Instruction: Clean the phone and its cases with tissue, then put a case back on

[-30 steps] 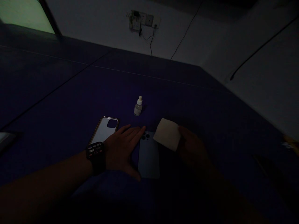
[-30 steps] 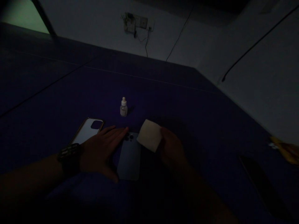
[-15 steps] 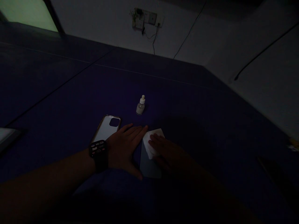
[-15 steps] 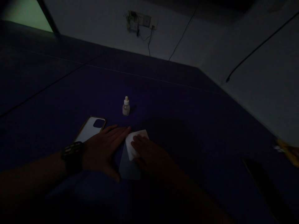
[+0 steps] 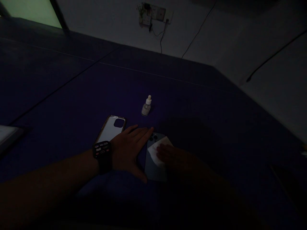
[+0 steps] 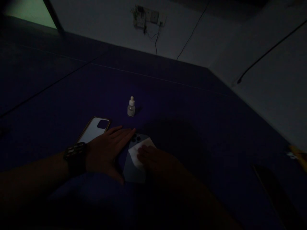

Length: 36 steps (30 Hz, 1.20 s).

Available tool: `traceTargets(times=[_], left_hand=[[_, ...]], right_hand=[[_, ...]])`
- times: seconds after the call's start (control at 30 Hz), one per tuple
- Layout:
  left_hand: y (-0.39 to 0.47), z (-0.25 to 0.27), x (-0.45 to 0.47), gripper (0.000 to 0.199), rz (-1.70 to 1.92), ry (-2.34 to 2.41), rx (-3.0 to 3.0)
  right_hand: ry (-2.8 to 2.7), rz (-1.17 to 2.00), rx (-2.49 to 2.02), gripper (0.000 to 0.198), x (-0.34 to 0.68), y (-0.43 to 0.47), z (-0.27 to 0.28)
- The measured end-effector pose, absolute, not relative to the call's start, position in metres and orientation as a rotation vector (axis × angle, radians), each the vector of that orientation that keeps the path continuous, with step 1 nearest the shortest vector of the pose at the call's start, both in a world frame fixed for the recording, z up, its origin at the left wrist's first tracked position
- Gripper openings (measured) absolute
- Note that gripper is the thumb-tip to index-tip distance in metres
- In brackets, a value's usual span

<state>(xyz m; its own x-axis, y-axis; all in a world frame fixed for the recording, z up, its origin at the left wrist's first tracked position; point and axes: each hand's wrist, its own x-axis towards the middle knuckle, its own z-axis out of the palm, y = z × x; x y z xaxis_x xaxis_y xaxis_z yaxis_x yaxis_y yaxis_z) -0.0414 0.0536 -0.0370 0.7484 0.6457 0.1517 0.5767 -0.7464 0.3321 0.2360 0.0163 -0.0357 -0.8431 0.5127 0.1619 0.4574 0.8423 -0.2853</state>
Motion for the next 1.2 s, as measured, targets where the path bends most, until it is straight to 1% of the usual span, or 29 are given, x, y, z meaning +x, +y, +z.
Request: traceTargets(times=[0.17,0.33,0.47,0.63,0.83,1.0,1.13,1.2], left_hand=[[0.053,-0.036,-0.041,0.140,0.371,0.959,2.691],[0.053,-0.037,-0.041,0.140,0.355,0.966,2.697],[0.052,-0.037,-0.041,0.139,0.340,0.971,2.710],[0.052,-0.035,-0.041,0.137,0.355,0.976,2.747],[0.053,-0.036,-0.043,0.136,0.331,0.985,2.793],[0.053,-0.036,-0.043,0.135,0.329,0.969,2.799],[0.053,-0.034,-0.042,0.140,0.318,0.997,2.773],[0.053,-0.034,-0.041,0.141,0.317,1.002,2.766]], right_hand=[[-2.857,0.482,-0.547,0.050,0.236,0.010,-0.030],[-2.855,0.461,-0.732,0.054,0.238,0.006,-0.019],[-2.891,0.507,-0.674,0.051,0.236,0.000,-0.012],[-2.907,0.385,-0.796,0.049,0.235,-0.001,-0.001],[-2.878,0.440,-0.580,0.042,0.226,-0.003,0.003],[-2.898,0.376,-0.736,0.047,0.234,-0.003,0.003],[-2.888,0.436,-0.640,0.046,0.234,-0.006,0.002],[-2.889,0.418,-0.675,0.046,0.233,-0.007,0.002]])
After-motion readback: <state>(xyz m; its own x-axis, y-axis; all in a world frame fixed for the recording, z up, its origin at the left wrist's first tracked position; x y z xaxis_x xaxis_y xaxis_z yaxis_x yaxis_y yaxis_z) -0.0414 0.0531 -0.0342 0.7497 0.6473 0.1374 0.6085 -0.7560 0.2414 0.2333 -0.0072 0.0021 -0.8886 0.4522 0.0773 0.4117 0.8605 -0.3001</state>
